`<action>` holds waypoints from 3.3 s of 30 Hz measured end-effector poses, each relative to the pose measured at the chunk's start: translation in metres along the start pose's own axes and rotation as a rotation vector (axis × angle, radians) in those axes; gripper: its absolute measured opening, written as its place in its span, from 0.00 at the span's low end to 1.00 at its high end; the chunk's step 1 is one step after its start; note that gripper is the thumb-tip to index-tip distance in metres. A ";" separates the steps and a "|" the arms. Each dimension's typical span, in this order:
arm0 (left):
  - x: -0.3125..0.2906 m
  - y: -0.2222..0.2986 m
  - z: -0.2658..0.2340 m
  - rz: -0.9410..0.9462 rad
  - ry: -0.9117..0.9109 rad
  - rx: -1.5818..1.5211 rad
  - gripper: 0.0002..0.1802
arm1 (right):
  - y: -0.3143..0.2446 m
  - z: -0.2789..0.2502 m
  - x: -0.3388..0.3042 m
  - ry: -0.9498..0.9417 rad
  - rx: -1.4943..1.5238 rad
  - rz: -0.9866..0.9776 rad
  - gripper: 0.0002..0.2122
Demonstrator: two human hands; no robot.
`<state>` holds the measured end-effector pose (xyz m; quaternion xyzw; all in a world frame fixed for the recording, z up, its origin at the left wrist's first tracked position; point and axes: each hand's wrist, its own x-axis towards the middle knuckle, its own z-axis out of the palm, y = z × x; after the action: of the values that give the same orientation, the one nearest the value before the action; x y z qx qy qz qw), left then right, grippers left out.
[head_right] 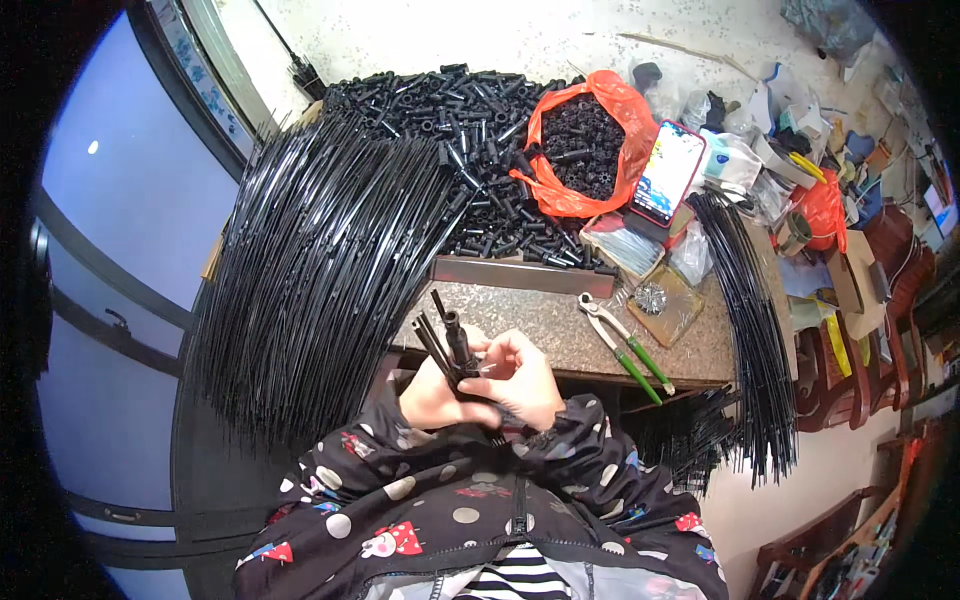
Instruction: Assembling bundles of black wires by attaching connectors and securing them using pliers.
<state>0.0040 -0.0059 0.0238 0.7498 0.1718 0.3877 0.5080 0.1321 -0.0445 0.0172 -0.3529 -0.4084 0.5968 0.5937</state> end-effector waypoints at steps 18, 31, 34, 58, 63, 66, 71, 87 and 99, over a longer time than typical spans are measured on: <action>-0.003 0.000 0.028 -0.219 0.353 -0.217 0.08 | 0.008 0.015 -0.017 0.344 -0.311 -0.227 0.14; -0.009 0.000 0.019 -0.184 0.204 -0.256 0.05 | -0.009 -0.009 0.003 -0.047 -0.249 0.096 0.12; -0.008 0.001 0.015 -0.186 0.192 -0.278 0.04 | -0.015 -0.003 0.008 -0.089 -0.136 0.138 0.13; 0.023 0.070 -0.007 0.163 0.117 -0.351 0.08 | -0.077 -0.015 -0.045 0.132 -1.369 -0.757 0.11; 0.025 0.060 -0.005 0.012 0.227 -0.298 0.10 | -0.019 -0.085 -0.072 0.466 -2.101 -0.093 0.23; 0.031 0.054 -0.001 0.027 0.158 -0.157 0.18 | -0.011 -0.094 -0.069 0.385 -1.710 0.004 0.18; 0.045 0.066 -0.010 0.104 0.078 -0.157 0.41 | -0.041 -0.051 -0.057 0.248 -0.190 0.210 0.07; 0.042 0.081 -0.019 0.173 0.331 0.011 0.39 | -0.134 -0.010 -0.063 -0.240 -1.285 -0.654 0.09; 0.043 0.090 -0.020 0.108 0.176 0.006 0.29 | -0.086 0.001 -0.057 -0.054 -0.911 -0.048 0.18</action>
<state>0.0042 -0.0042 0.1257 0.7227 0.1762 0.4782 0.4669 0.1698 -0.1044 0.0918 -0.5526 -0.6529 0.3513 0.3807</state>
